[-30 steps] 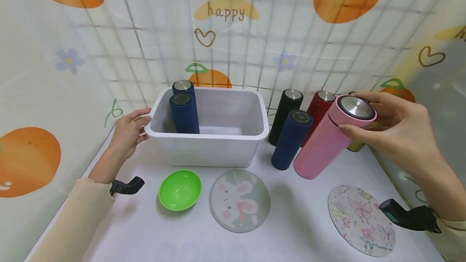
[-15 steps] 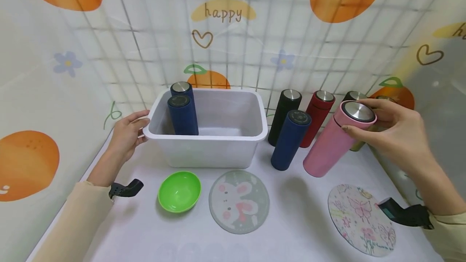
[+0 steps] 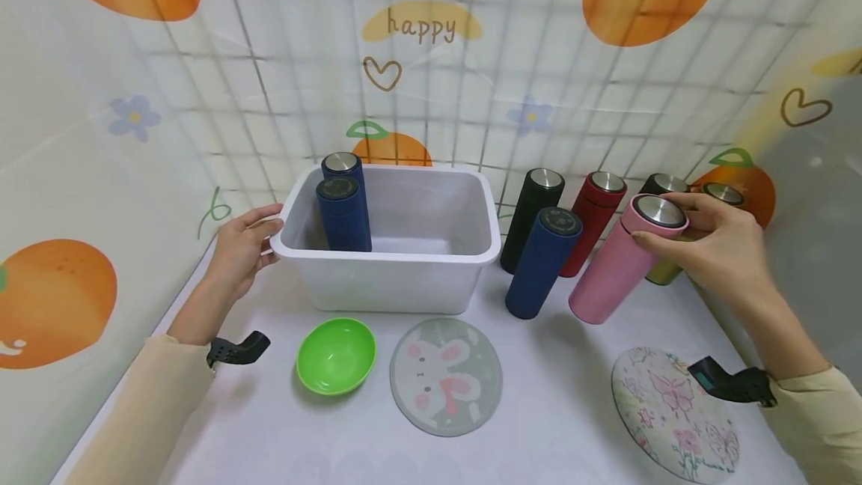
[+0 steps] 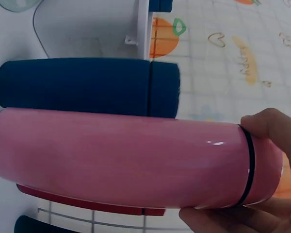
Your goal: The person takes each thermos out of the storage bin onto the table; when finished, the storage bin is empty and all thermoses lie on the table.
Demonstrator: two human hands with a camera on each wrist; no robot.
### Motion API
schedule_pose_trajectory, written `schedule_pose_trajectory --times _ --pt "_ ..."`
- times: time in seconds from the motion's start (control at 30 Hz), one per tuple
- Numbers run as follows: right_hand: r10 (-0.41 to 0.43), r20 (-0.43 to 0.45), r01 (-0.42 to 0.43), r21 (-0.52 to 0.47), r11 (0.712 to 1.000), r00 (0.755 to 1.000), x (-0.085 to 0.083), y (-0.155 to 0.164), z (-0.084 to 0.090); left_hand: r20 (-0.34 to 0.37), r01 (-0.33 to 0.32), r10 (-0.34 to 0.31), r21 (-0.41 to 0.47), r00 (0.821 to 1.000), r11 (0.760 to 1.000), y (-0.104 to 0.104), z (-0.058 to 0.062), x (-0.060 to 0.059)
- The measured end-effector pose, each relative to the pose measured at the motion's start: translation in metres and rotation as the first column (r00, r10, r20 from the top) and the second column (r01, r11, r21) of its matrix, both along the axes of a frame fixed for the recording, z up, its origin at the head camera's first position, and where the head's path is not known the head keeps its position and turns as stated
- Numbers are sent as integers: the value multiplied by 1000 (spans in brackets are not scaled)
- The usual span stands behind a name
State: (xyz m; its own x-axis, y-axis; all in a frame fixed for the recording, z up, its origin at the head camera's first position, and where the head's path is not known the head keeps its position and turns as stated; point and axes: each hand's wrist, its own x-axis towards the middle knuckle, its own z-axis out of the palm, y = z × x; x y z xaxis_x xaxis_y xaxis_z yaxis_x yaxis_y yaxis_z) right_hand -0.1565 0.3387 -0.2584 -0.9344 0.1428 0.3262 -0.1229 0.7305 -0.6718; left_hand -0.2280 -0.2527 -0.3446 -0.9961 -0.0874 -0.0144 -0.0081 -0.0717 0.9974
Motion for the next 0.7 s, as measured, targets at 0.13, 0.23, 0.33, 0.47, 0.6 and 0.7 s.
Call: schedule_pose_trajectory --times 0.13,0.23,0.33,0.47,0.6,0.7 --pt "-25 0 25 20 999 1000 -12 2 -9 -7 -3 3 -4 1000 1000 -1 -1 0" --pt "-53 10 53 53 997 999 -19 1 -15 -11 -1 1 -5 1000 1000 -1 -2 -1" --pt "-65 11 64 78 995 998 -25 -2 -21 -9 1 -1 -1 1000 1000 -1 -1 -1" --pt "-64 7 63 103 993 998 -31 -2 -30 -8 3 -3 -10 1000 1000 0 0 0" --pt "-55 21 53 104 993 998 -34 -2 -37 -7 1 -1 -19 1000 1000 1 0 0" --pt "-45 26 42 89 995 999 -36 -1 -42 -8 -4 4 -20 1000 1000 2 1 0"
